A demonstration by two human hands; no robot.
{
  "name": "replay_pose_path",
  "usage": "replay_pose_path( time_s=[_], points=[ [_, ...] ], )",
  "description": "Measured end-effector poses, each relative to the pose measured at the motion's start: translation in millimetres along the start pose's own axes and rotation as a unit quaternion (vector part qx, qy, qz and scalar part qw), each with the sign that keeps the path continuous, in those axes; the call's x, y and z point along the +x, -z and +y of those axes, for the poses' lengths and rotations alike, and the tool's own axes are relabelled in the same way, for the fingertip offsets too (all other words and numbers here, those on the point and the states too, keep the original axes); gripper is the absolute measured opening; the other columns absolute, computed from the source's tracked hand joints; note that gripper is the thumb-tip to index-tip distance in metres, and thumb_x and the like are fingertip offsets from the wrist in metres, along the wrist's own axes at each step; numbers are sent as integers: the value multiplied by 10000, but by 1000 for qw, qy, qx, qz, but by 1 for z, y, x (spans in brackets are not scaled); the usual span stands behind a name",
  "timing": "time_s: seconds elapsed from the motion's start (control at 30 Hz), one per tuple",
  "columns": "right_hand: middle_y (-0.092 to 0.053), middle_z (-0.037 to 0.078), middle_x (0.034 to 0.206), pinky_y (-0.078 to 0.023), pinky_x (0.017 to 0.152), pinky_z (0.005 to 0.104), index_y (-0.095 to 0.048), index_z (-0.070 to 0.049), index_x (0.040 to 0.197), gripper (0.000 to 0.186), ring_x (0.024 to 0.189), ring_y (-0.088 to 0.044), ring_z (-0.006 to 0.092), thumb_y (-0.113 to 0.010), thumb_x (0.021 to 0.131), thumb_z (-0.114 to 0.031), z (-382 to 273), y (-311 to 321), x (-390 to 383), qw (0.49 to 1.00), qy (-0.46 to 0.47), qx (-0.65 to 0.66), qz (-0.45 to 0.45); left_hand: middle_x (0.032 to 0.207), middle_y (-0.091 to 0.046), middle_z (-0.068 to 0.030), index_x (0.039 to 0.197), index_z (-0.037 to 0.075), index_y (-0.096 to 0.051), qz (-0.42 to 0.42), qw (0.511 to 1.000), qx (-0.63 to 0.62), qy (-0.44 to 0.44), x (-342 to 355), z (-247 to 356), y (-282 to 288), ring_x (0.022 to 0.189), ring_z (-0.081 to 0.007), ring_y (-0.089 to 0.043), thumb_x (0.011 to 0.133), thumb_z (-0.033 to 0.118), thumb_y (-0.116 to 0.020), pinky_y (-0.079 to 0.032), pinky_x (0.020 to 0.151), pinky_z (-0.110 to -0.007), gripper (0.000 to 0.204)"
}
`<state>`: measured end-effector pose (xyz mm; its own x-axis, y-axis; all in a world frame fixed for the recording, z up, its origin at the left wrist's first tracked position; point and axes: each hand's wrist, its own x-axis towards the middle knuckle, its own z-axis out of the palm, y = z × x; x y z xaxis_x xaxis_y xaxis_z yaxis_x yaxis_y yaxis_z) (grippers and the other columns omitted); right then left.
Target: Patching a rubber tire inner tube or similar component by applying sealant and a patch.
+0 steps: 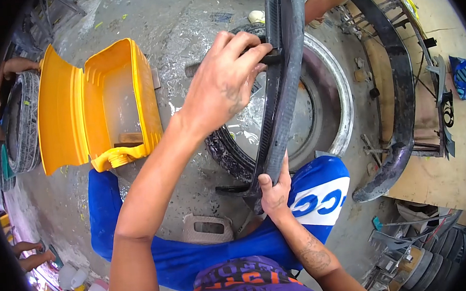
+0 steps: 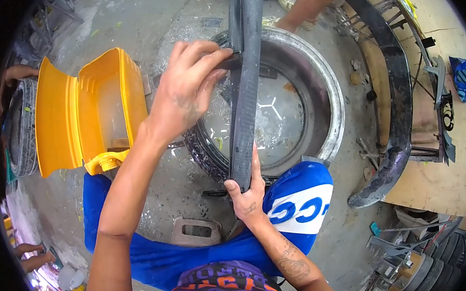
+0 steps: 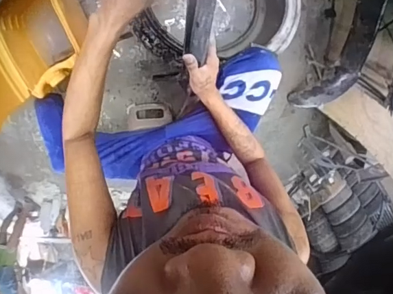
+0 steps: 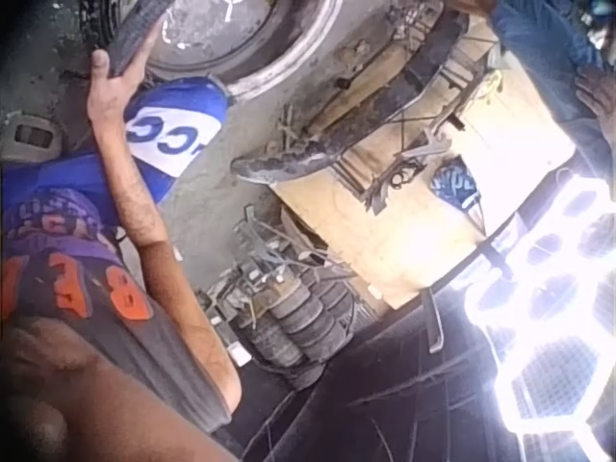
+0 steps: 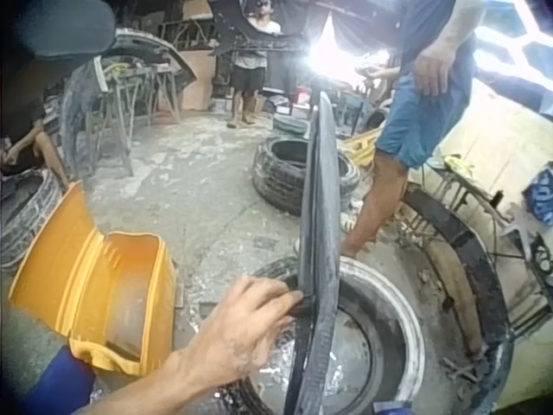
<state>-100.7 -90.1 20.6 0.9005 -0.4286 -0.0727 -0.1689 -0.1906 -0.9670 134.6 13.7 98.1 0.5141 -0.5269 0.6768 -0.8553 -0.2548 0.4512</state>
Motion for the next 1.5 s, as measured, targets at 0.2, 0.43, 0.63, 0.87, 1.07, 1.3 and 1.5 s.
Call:
replay_pose_path(
  time_s=[0.2, 0.43, 0.63, 0.87, 1.07, 1.3, 1.5],
  points=[
    [-441, 242, 1561, -352, 1167, 394, -216, 28, 1618, 1111, 1415, -468, 312, -733, 882, -624, 10, -1, -1, 1000, 25, 1, 8, 1147, -647, -141, 1197, 23, -680, -17, 1000, 22, 11, -9, 5, 1, 1043, -345, -577, 825, -16, -728, -510, 894, -424, 378],
    [-449, 254, 1554, -353, 1165, 395, -216, 37, 1615, 1091, 1419, -467, 313, -725, 897, -607, 8, -1, 5, 999, 32, 10, 2, 1128, -659, -139, 1164, 24, -701, 34, 998, 29, 35, -17, 7, -9, 1016, -341, -580, 843, -4, -723, -501, 883, -414, 323],
    [-432, 244, 1570, -347, 1168, 388, -204, 32, 1621, 1104, 1411, -471, 300, -736, 891, -603, 6, -1, 3, 1000, 16, 21, 3, 1132, -662, -137, 1187, 38, -706, 44, 997, -2, 58, -39, 21, -13, 1005, -323, -574, 827, -7, -748, -488, 881, -411, 365],
    [-435, 238, 1571, -339, 1175, 390, -205, 36, 1619, 1126, 1425, -456, 298, -738, 877, -623, -1, 0, 0, 1000, 0, 14, -5, 1117, -664, -128, 1179, 41, -708, 49, 998, 8, 25, -8, 1, -9, 1001, -322, -569, 833, -1, -741, -486, 868, -408, 350],
    [-435, 245, 1570, -336, 1180, 398, -212, 37, 1617, 1119, 1441, -444, 319, -741, 877, -615, 10, 0, 4, 1000, 6, 27, 9, 1101, -670, -136, 1168, 37, -712, 10, 1000, 15, 12, -22, 7, -17, 1009, -342, -586, 811, -14, -743, -502, 866, -422, 362],
    [-479, 238, 1535, -370, 1152, 384, -198, 31, 1623, 1112, 1387, -499, 297, -742, 884, -597, 6, 0, 1, 999, 36, 6, 4, 1097, -672, -111, 1150, 52, -717, 41, 998, 8, 42, -27, 25, -17, 990, -326, -581, 854, 19, -724, -504, 861, -410, 298],
    [-472, 236, 1543, -373, 1152, 383, -204, 19, 1625, 1090, 1390, -497, 284, -739, 893, -586, 3, -1, 1, 1000, 15, 7, 9, 1122, -675, -134, 1167, 33, -705, 55, 997, 45, 13, -17, 13, -18, 1002, -332, -596, 834, 3, -737, -503, 895, -405, 336]
  ],
)
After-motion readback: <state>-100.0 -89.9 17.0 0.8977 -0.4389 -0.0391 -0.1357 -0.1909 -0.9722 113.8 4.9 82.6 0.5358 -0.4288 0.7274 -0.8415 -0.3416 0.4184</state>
